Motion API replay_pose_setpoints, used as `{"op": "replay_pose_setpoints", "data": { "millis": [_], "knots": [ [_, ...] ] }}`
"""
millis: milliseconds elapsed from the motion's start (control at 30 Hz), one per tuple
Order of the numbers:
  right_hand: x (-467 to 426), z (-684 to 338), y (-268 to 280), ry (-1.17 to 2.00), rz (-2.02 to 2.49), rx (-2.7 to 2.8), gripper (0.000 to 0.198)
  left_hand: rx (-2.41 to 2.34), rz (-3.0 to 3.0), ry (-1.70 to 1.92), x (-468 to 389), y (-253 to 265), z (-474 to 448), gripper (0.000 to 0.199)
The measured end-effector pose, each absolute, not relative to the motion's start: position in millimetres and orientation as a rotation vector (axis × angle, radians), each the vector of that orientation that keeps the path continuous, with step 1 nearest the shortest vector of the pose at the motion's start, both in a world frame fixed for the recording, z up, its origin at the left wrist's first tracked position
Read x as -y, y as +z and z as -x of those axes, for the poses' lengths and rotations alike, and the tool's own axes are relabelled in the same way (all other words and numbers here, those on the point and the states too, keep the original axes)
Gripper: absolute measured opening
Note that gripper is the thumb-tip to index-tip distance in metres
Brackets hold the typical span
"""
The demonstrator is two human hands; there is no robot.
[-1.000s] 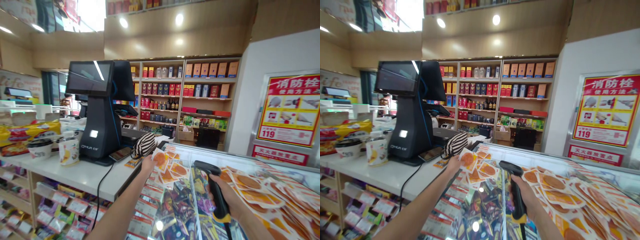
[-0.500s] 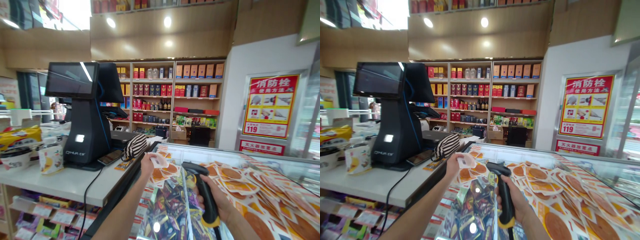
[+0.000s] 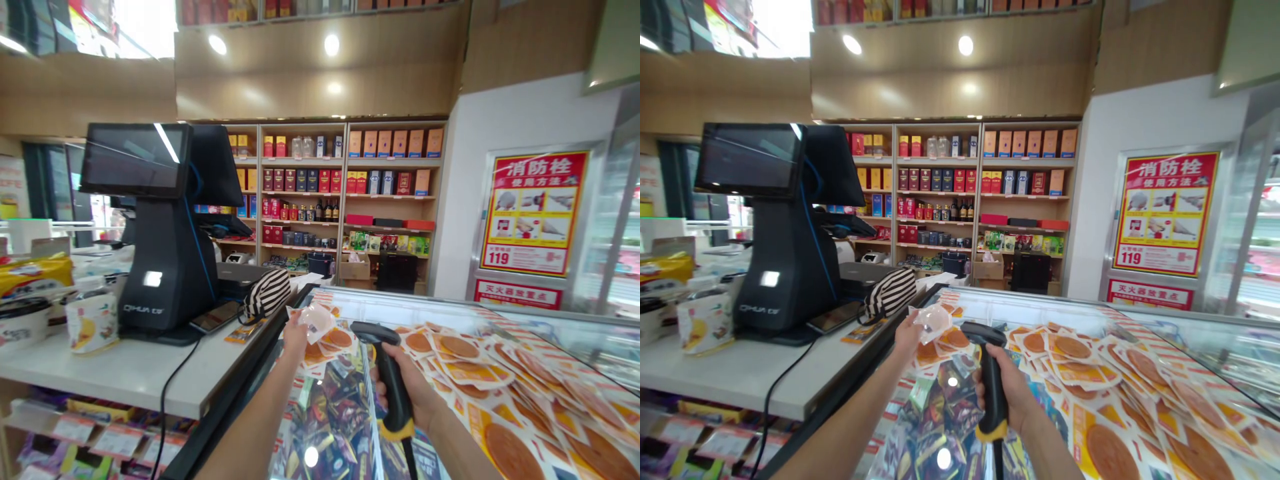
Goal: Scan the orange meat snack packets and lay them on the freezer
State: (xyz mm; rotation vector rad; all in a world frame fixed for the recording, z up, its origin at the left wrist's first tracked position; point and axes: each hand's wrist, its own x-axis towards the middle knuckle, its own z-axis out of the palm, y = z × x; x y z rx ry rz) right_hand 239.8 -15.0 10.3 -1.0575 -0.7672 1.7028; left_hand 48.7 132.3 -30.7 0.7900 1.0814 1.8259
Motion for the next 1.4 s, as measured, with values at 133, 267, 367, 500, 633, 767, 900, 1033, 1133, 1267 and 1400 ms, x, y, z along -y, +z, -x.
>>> {"op": "replay_pose_setpoints", "data": {
  "millis": [133,267,367,500,633,767,900,1033,1133,1267,1400],
  "knots": [
    [12,-229,14,1.701,1.006,0.745,0.034,-1.137,-0.758,1.921,-138,-23,-52,0.064],
    [7,-223,13,1.697,1.012,0.797,0.036,-1.133,-0.703,1.948,-145,-22,-56,0.049],
    [6,-221,15,1.692,0.987,0.805,0.035,-1.110,-0.690,1.957,-150,-21,-57,0.039],
    [12,-218,22,1.702,1.054,0.823,0.036,-1.091,-0.709,1.976,-153,-21,-57,0.026],
    [16,-217,26,1.691,1.080,0.848,0.036,-1.074,-0.720,1.983,-155,-19,-61,0.016],
    [12,-229,26,1.631,1.088,0.857,0.034,-1.046,-0.760,1.953,-153,-16,-71,0.011],
    [10,-267,27,1.428,1.103,0.841,0.028,-1.050,-0.872,1.902,-146,-16,-97,0.008],
    [17,-322,29,1.239,1.215,0.813,0.027,-1.076,-1.067,1.811,-136,-16,-138,0.005],
    [27,-362,31,1.157,1.249,0.756,0.026,-1.086,-1.217,1.737,-129,-16,-172,0.007],
    [39,-409,32,1.097,1.310,0.668,0.023,-1.102,-1.402,1.643,-121,-17,-214,0.010],
    [46,-446,29,1.062,1.254,0.593,0.020,-1.097,-1.604,1.528,-114,-25,-249,0.015]
  ]
}}
